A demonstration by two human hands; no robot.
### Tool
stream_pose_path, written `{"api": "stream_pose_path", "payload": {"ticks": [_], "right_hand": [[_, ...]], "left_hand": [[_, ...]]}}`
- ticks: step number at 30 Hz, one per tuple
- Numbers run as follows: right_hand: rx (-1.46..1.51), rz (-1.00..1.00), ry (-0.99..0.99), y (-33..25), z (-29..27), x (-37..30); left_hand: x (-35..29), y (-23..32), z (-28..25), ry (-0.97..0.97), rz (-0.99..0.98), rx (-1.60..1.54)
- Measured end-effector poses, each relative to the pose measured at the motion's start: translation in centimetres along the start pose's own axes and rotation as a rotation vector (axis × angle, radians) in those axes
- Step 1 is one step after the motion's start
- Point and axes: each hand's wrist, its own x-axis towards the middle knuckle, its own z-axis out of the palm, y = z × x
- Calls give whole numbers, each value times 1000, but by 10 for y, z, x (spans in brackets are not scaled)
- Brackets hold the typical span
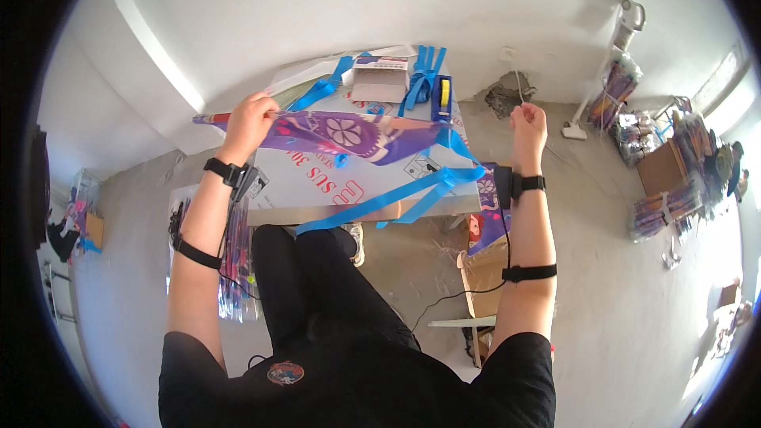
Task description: Attaching blue ribbons to a character kite and folding it for packaging.
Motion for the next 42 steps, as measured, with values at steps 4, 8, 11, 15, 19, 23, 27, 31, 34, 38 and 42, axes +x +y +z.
{"api": "stream_pose_path", "payload": {"ticks": [4, 8, 11, 15, 19, 23, 27, 31, 34, 38, 42], "right_hand": [[187, 175, -378, -5, -15, -70], [615, 528, -650, -3, 12, -147], [1090, 750, -617, -7, 41, -163], [1303, 745, -322, 2, 65, -161], [1140, 711, -247, -6, 77, -154], [915, 600, -230, -29, 88, -151], [652, 557, -541, -52, 79, -149], [-148, 503, -696, -72, 49, -145], [-627, 50, -575, -115, 53, -166], [-464, -1072, -328, -145, 90, -200], [-337, -1094, -581, -173, 138, -237]], "left_hand": [[-11, -7, -17, 8, -10, 33], [-18, 6, -25, 48, 38, 113], [-30, 18, -33, 48, 143, 156], [-53, 29, -29, 39, 235, 229], [-73, 29, -35, 16, 171, 206], [-99, 10, -52, 48, 164, 256], [-111, 0, -55, 60, 103, 198], [-109, 0, -54, 118, 69, 167], [-113, 1, -59, 118, 48, 164], [-104, 15, -54, 139, 89, 131], [-99, 27, -51, 121, 92, 102]]}}
